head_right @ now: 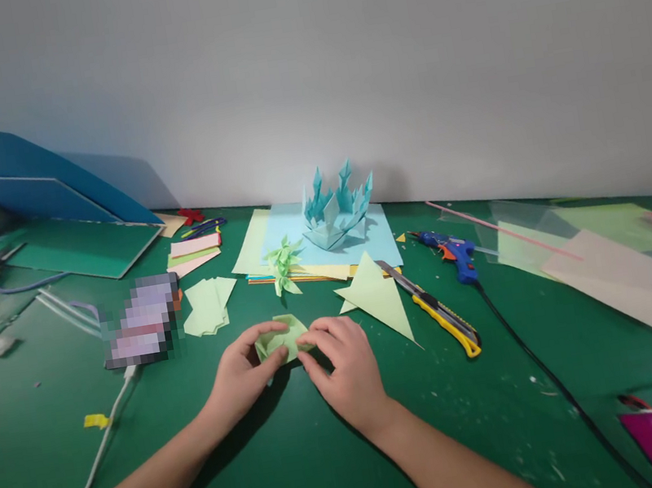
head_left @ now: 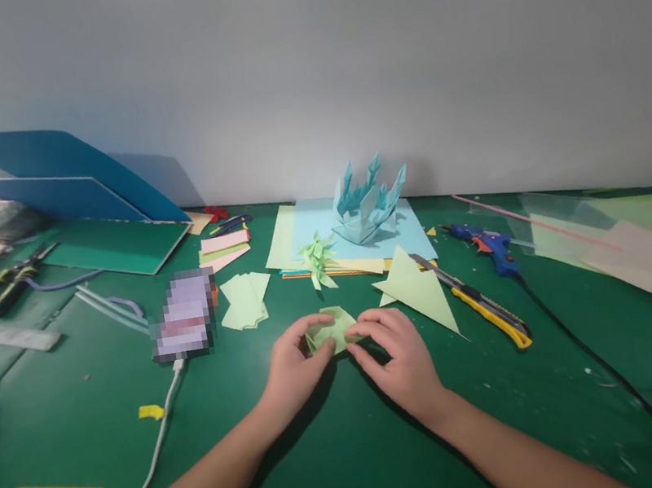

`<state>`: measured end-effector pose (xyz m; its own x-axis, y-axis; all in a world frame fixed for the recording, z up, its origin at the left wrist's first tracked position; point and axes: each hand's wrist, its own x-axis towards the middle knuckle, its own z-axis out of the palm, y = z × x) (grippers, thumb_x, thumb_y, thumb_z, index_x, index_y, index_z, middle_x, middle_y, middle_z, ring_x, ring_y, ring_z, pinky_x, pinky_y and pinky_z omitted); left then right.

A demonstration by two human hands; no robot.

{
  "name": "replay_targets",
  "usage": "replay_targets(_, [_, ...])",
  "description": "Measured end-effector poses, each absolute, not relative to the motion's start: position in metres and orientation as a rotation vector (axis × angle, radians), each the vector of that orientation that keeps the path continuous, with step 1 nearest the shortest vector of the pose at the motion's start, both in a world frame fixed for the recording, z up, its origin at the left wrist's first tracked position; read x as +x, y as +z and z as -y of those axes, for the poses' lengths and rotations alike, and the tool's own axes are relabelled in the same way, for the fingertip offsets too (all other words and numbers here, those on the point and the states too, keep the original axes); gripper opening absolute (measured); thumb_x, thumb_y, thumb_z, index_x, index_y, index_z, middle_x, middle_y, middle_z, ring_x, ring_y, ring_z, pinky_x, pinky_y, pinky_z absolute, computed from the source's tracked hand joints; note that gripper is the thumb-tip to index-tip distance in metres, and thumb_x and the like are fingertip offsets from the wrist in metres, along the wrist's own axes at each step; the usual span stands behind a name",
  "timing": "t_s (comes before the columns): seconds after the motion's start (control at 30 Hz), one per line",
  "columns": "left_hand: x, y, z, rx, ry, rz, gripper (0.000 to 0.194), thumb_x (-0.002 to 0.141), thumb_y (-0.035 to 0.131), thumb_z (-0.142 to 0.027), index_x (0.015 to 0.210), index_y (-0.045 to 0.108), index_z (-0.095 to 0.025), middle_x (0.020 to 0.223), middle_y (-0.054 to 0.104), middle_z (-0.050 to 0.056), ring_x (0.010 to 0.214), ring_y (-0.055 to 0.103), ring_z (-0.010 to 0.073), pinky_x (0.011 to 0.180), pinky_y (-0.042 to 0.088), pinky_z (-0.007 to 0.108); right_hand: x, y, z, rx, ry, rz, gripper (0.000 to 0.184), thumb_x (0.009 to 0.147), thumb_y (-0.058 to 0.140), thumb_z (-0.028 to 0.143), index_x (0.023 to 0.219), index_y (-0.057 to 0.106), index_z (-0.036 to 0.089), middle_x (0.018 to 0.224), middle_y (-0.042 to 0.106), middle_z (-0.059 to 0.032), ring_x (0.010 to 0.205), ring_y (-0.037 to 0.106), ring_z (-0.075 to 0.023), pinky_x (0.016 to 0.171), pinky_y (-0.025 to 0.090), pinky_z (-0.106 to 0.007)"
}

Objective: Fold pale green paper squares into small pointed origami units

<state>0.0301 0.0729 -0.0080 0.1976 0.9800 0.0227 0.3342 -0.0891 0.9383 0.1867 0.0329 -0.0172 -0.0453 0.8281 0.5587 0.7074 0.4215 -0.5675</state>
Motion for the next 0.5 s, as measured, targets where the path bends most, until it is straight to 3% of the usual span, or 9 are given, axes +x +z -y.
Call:
replay_targets(0.2, [0.0314, -0.0083, -0.0720, 1.606, 0.951, -1.290, 0.024, 0.066, 0.060, -0.019, 0.090, 0.067, -0.021, 0.096, 0.071, 0.003, 0.048, 0.046, 0.0089, 0.052, 0.042, 0.025, 0.1885, -0.0173, -0.0338, -1.321, 0.137, 1.750, 0.008, 0.083, 0.058, 0.018, 0.080, 0.063, 0.022, 0.079, 0.060, -0.0035, 0.077, 0.054, -0.0195, 0.070, 0.043, -0.035])
replay_targets(0.5, [0.0302, -0.0053, -0.0717, 1.618, 0.867, -1.303, 0.029, 0.069, 0.057, -0.021, 0.097, 0.066, -0.019, 0.103, 0.070, 0.005, 0.057, 0.054, 0.0113, 0.057, 0.045, 0.025, 0.1876, -0.0172, -0.0340, -1.280, 0.148, 1.806, 0.008, 0.083, 0.055, 0.019, 0.078, 0.061, 0.022, 0.084, 0.060, -0.0043, 0.081, 0.055, -0.0197, 0.073, 0.042, -0.035])
